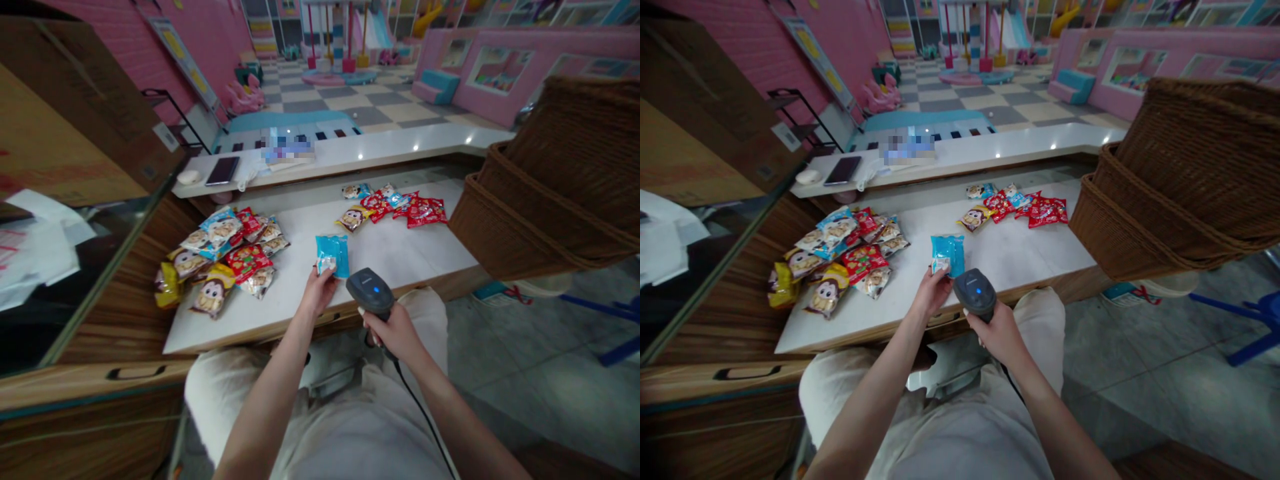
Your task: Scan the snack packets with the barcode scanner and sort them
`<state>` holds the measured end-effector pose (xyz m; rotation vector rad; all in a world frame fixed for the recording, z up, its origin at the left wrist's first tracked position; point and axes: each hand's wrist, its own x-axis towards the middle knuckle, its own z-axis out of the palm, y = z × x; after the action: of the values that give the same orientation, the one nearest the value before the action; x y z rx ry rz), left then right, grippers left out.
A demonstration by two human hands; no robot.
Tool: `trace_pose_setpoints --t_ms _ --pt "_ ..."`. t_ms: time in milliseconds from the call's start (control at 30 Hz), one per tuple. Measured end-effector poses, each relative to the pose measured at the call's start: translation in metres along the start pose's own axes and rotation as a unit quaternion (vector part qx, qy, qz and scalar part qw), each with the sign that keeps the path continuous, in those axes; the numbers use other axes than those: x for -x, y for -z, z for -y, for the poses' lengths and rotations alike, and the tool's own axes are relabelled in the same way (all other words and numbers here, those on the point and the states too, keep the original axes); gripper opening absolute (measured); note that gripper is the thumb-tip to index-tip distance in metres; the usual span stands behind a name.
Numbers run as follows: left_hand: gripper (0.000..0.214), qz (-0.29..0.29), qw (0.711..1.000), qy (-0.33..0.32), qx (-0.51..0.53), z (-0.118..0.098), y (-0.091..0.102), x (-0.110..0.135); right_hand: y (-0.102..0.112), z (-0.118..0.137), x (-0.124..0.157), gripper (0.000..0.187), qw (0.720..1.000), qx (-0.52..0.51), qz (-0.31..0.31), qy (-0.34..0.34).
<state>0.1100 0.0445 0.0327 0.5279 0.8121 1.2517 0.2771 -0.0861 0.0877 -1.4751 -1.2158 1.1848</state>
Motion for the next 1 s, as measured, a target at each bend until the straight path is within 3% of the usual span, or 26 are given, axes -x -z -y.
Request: trace_pose_setpoints --t_ms 1000 --pt "0.058 0.023 0.999 -0.002 0.029 0.0086 0.0046 -0.006 -0.0091 0.0028 -0.002 0.029 1.0 0.007 0.0 -0.007"
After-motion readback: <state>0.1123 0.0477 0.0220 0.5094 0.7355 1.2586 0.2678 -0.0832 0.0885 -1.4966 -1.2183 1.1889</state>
